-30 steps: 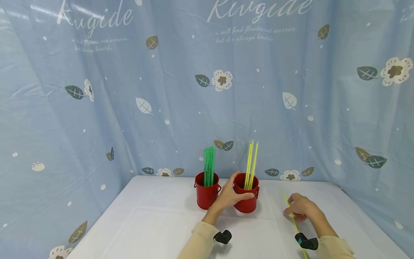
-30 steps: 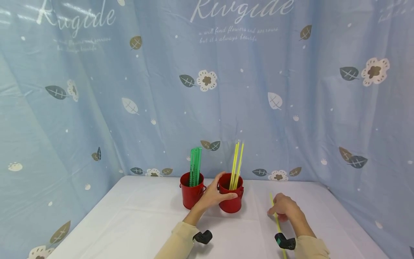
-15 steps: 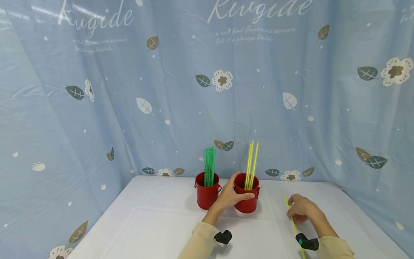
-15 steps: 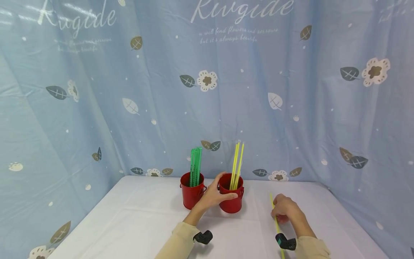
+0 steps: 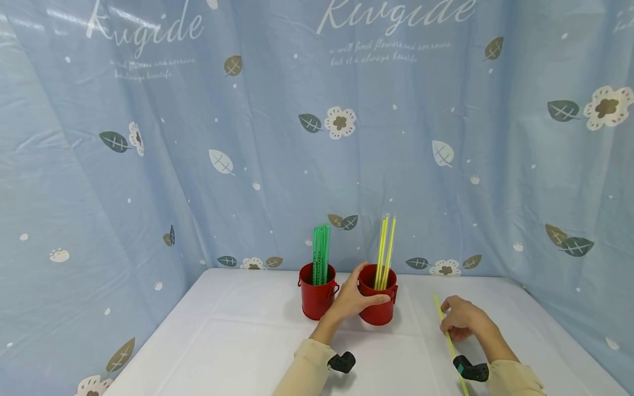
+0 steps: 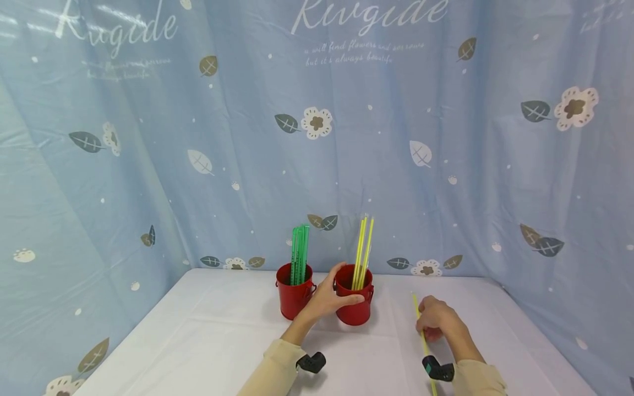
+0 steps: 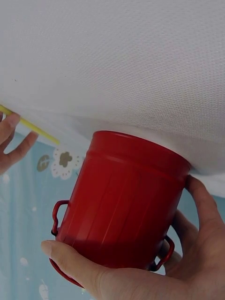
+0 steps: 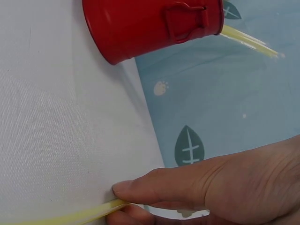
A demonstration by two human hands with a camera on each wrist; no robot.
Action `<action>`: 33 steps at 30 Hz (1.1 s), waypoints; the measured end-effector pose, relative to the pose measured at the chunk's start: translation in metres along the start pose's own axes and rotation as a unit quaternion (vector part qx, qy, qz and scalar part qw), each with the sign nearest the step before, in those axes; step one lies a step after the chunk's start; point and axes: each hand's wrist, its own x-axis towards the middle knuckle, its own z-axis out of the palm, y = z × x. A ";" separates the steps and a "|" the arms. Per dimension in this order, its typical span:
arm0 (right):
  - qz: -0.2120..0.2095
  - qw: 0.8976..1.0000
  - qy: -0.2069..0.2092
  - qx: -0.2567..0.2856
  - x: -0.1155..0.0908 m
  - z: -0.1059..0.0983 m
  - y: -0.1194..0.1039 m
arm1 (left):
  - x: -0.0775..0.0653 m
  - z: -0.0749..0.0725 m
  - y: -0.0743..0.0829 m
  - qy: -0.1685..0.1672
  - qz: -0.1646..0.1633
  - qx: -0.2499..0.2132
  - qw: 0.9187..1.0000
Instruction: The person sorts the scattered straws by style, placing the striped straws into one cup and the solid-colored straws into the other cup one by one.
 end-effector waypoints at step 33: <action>-0.051 0.995 0.062 0.065 0.009 -0.010 -0.006 | 0.002 0.000 -0.002 0.003 0.003 0.002 1.000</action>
